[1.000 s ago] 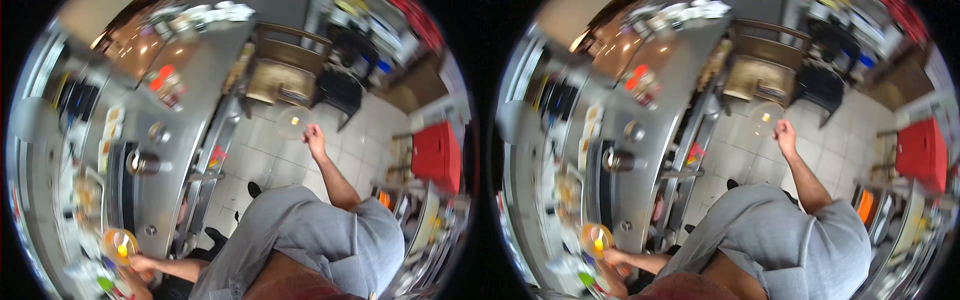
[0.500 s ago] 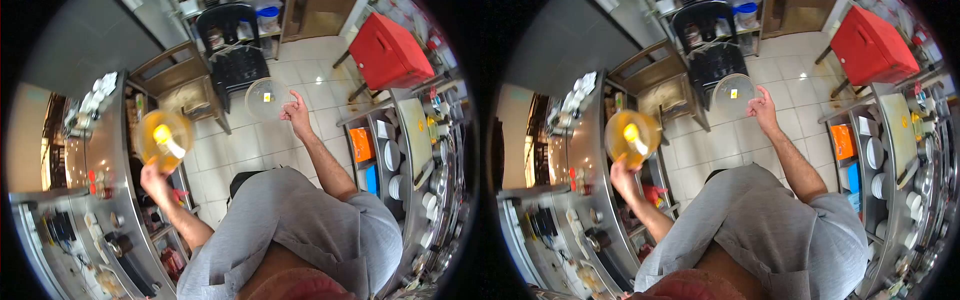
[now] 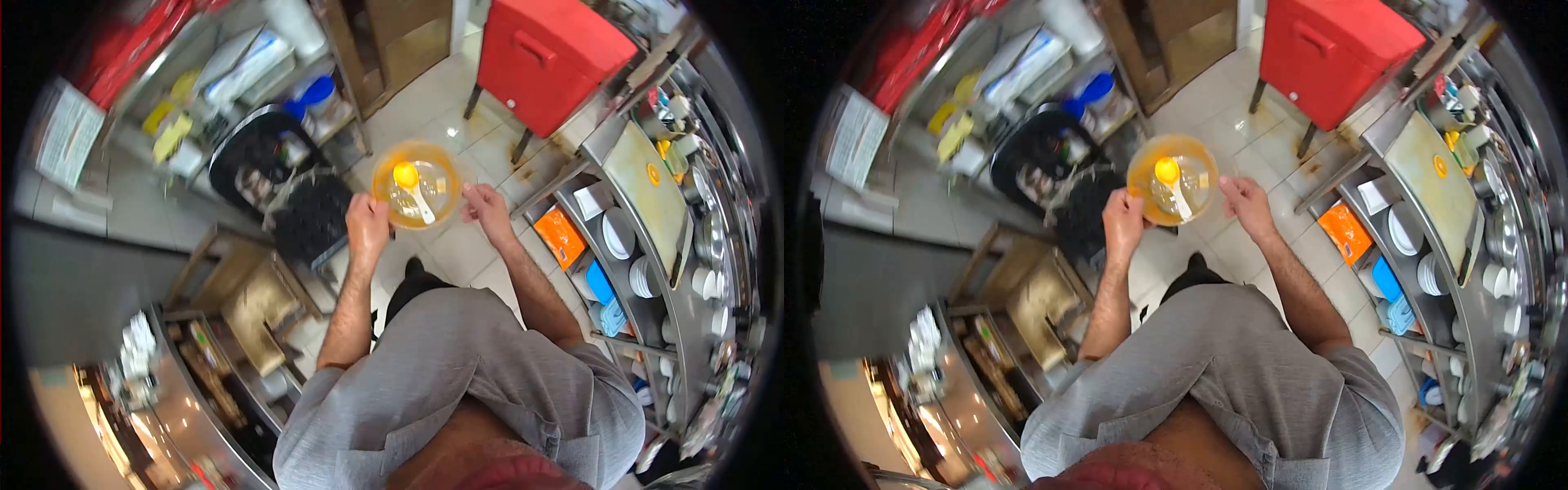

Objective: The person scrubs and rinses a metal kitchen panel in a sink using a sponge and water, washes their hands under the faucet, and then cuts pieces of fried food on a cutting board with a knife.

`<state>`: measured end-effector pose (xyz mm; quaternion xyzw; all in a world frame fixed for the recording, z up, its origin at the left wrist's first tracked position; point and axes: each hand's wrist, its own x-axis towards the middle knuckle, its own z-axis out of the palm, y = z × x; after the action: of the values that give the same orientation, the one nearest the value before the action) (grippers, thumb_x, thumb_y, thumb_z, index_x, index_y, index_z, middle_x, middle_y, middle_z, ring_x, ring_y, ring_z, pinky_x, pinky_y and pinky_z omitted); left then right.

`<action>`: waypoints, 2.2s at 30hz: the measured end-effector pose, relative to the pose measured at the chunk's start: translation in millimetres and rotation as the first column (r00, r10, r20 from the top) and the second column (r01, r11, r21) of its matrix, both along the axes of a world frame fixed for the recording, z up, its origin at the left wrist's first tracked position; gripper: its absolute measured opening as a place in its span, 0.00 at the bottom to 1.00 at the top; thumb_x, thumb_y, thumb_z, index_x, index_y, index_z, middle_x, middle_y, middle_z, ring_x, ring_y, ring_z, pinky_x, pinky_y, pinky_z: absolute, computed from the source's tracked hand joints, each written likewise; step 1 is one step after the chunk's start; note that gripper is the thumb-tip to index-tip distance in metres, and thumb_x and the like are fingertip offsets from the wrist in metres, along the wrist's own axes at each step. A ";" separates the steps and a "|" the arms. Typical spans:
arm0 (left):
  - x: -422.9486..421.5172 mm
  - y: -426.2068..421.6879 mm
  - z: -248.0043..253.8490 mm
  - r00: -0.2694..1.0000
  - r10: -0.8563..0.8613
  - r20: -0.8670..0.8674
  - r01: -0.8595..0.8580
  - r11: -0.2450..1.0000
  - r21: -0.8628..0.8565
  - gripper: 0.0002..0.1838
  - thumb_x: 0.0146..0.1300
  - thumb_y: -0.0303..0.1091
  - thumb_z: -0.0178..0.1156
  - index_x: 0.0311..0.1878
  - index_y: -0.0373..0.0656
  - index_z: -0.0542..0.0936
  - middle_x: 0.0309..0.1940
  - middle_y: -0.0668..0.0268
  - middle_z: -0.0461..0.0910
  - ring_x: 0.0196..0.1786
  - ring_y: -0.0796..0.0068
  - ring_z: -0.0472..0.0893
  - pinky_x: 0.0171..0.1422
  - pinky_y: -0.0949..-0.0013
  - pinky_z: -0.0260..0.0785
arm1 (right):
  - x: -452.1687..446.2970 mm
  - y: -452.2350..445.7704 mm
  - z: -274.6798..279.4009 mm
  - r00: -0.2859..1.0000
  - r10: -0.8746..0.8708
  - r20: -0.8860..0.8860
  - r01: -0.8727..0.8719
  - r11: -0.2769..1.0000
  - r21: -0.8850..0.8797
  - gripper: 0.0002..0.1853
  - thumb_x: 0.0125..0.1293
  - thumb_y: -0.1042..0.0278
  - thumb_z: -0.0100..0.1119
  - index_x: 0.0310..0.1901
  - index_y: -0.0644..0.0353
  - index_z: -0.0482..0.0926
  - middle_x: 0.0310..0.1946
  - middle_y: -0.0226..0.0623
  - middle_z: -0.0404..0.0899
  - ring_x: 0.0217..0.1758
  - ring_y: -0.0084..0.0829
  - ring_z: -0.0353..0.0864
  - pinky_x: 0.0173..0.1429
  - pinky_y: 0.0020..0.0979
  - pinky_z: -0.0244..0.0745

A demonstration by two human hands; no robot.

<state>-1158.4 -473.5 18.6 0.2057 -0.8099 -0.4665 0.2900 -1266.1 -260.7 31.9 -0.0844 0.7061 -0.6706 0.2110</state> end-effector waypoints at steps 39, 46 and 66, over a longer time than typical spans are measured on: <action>-927.3 -195.2 -10.9 0.560 -0.403 0.724 0.804 0.475 -0.357 0.18 0.61 0.47 0.48 0.43 0.49 0.81 0.39 0.54 0.81 0.49 0.53 0.77 0.61 0.47 0.47 | -844.2 -263.8 -60.7 0.844 -0.338 -0.416 0.495 0.789 0.364 0.13 0.53 0.65 0.53 0.28 0.69 0.79 0.25 0.56 0.77 0.32 0.51 0.80 0.40 0.46 0.73; -1100.7 -206.7 0.8 0.508 -0.512 0.693 0.860 0.353 -0.369 0.12 0.58 0.41 0.55 0.39 0.48 0.82 0.36 0.55 0.82 0.45 0.56 0.79 0.58 0.52 0.52 | -975.1 -283.4 -53.4 0.751 -0.577 -0.320 0.660 0.645 0.385 0.13 0.53 0.64 0.54 0.29 0.68 0.79 0.26 0.54 0.79 0.33 0.50 0.80 0.41 0.44 0.74; -1541.7 -97.7 -39.6 0.420 -0.764 0.491 0.837 0.534 0.115 0.11 0.52 0.35 0.61 0.38 0.44 0.84 0.34 0.59 0.83 0.38 0.67 0.82 0.46 0.67 0.72 | -1371.9 -143.4 -142.4 0.584 -0.780 -0.223 0.800 0.507 0.322 0.11 0.59 0.67 0.52 0.32 0.69 0.78 0.19 0.41 0.79 0.15 0.30 0.78 0.19 0.32 0.74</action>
<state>-2700.1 -571.2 -21.0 -0.1181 -0.8849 -0.4186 -0.1669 -2638.0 -404.1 -110.4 0.2737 0.7893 -0.5358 -0.1229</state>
